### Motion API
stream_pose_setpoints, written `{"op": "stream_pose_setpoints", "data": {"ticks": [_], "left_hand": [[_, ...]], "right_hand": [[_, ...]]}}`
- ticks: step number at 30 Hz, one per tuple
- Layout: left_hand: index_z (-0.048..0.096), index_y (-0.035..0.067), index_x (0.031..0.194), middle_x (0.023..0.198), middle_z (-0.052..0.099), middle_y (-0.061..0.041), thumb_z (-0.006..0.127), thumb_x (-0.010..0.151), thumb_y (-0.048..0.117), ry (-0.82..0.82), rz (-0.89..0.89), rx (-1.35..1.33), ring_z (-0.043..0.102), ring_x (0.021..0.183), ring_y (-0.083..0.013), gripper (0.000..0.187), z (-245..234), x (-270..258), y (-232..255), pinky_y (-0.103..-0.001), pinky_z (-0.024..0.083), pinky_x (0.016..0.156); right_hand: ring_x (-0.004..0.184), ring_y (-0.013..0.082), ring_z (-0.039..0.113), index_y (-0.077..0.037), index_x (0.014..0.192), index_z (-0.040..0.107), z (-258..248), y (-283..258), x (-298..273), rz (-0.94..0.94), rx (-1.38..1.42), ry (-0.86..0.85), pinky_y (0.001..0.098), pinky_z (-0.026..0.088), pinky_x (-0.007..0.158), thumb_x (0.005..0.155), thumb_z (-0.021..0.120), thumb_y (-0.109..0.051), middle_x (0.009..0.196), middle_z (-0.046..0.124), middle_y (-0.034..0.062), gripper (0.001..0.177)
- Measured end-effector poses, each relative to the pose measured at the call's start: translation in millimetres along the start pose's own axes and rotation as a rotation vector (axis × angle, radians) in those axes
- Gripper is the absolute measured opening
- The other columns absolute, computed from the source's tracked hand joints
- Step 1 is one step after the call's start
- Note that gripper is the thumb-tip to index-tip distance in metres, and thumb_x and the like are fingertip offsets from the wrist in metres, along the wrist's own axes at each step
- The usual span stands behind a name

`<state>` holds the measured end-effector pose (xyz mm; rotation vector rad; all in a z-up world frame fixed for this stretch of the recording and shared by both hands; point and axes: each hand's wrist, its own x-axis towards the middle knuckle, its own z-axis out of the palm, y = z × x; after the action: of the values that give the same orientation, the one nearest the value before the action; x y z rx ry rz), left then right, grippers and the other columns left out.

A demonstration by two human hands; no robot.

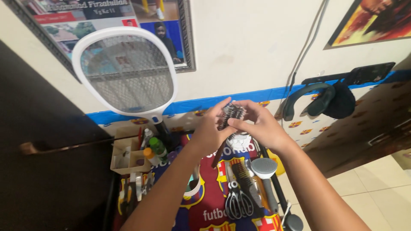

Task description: Organizing hair accessories and cleaning a pair of scissors with a cloth.

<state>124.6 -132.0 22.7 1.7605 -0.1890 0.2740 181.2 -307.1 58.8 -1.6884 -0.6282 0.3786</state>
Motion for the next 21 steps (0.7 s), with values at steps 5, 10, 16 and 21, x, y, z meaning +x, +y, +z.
{"op": "stream_pose_setpoints", "data": {"ticks": [5, 10, 16, 21], "left_hand": [[0.046, 0.01, 0.146, 0.122, 0.064, -0.011, 0.087, 0.075, 0.019, 0.025, -0.049, 0.075, 0.066, 0.108, -0.0192, 0.082, -32, -28, 0, -0.034, 0.056, 0.091], [0.053, 0.01, 0.143, 0.121, 0.065, -0.012, 0.087, 0.078, 0.029, 0.117, -0.027, 0.171, 0.062, 0.109, -0.0231, 0.076, -72, -58, -44, -0.038, 0.052, 0.095], [0.061, 0.009, 0.131, 0.119, 0.063, -0.012, 0.082, 0.084, 0.029, 0.234, -0.185, 0.314, 0.062, 0.109, -0.0244, 0.056, -103, -93, -80, -0.038, 0.053, 0.094], [0.062, 0.006, 0.128, 0.122, 0.06, -0.014, 0.08, 0.084, 0.022, 0.222, -0.237, 0.425, 0.063, 0.11, -0.0271, 0.05, -117, -120, -95, -0.04, 0.053, 0.094]], "right_hand": [[0.1, 0.0134, 0.069, 0.002, 0.133, 0.059, 27, 0, -3, -0.031, 0.091, 0.031, 0.0316, 0.059, 0.083, 0.086, 0.075, -0.012, 0.111, 0.073, 0.0082, 0.051], [0.093, 0.0127, 0.07, 0.002, 0.132, 0.059, 57, 2, -9, -0.004, 0.102, 0.06, 0.0307, 0.06, 0.077, 0.086, 0.075, -0.009, 0.109, 0.072, 0.008, 0.05], [0.087, 0.0124, 0.068, -0.001, 0.133, 0.063, 99, 9, -16, 0.109, -0.02, 0.119, 0.0299, 0.057, 0.077, 0.084, 0.079, -0.014, 0.101, 0.074, 0.0085, 0.053], [0.096, 0.0099, 0.068, -0.001, 0.13, 0.063, 127, 29, -18, 0.08, -0.068, 0.117, 0.0294, 0.059, 0.08, 0.082, 0.081, -0.018, 0.105, 0.074, 0.0041, 0.054]]}}
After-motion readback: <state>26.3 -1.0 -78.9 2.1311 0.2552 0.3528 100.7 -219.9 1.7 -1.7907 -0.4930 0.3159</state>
